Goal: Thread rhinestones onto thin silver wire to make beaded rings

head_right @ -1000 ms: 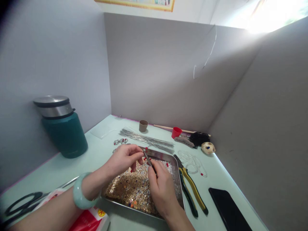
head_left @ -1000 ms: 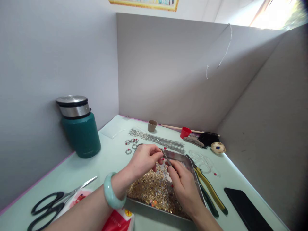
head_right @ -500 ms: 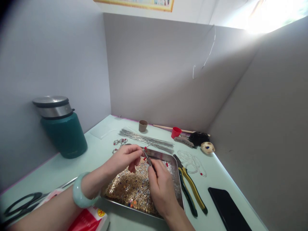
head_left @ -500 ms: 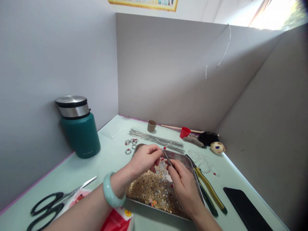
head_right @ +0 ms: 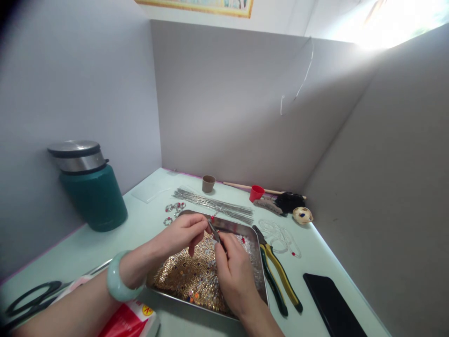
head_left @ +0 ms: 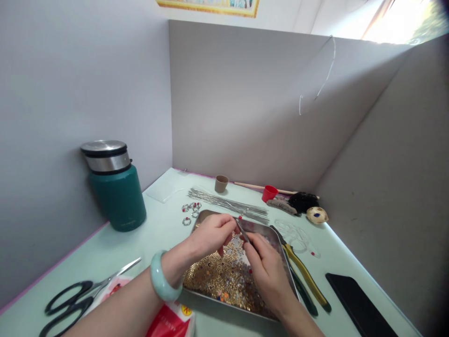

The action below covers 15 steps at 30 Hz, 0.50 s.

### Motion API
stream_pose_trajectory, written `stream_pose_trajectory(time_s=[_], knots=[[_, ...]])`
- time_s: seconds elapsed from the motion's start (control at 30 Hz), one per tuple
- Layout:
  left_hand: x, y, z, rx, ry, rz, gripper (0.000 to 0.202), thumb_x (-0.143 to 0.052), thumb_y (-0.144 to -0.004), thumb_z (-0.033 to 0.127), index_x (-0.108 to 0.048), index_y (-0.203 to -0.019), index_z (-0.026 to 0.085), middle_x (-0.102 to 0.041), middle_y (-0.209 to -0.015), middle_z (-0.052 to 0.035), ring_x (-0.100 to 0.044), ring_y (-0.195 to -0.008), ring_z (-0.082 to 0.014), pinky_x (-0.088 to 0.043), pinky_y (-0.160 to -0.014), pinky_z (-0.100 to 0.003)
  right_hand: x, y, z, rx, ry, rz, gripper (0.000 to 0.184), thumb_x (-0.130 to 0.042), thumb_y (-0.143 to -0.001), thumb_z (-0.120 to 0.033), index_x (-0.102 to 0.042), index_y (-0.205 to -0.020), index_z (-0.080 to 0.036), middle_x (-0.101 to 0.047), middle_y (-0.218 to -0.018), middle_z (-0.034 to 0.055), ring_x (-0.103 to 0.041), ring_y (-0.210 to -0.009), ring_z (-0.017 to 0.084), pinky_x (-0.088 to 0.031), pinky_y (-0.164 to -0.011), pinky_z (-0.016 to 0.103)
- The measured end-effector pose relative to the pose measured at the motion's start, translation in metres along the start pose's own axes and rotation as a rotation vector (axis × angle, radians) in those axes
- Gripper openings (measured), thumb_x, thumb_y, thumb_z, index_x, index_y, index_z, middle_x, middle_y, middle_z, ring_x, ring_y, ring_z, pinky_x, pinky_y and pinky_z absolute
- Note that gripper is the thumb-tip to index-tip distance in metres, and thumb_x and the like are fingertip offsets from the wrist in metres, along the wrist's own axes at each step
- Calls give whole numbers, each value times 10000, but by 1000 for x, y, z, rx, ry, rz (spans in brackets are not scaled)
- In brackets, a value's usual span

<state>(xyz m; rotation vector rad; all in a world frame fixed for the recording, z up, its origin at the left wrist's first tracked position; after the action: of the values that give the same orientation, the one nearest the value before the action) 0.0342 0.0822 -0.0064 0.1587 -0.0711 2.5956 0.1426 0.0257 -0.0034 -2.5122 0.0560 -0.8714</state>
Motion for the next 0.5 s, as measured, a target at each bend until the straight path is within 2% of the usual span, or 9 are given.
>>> stream_pose_trajectory(time_s=[0.27, 0.5], knots=[[-4, 7, 10, 67, 138, -37, 166, -464, -794, 275, -573, -736, 163, -344, -426, 71, -304, -389, -78, -418, -406, -219, -1, 2, 1, -23, -32, -14, 292, -383, -924, -222, -564, -1152, -213, -611, -1079, 53, -574, -924, 184, -435, -802, 272], [2, 2, -2, 49, 68, 10, 178, -465, -797, 306, -565, -735, 173, -367, -429, 60, -341, -391, -85, -413, -383, -213, -2, 1, 2, -20, -44, -17, 275, -393, -923, -212, -572, -1132, -209, -607, -1058, 53, -553, -950, 191, -413, -820, 279]])
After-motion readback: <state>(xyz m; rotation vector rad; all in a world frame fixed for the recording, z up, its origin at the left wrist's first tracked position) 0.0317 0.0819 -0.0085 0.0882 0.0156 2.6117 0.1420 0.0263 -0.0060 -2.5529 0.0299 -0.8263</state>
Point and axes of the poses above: each hand's wrist, its own y-axis away from the middle knuckle, its own x-axis out of the back of the hand, z = x × y, the point moved 8 cm from there along -y, towards the middle knuckle
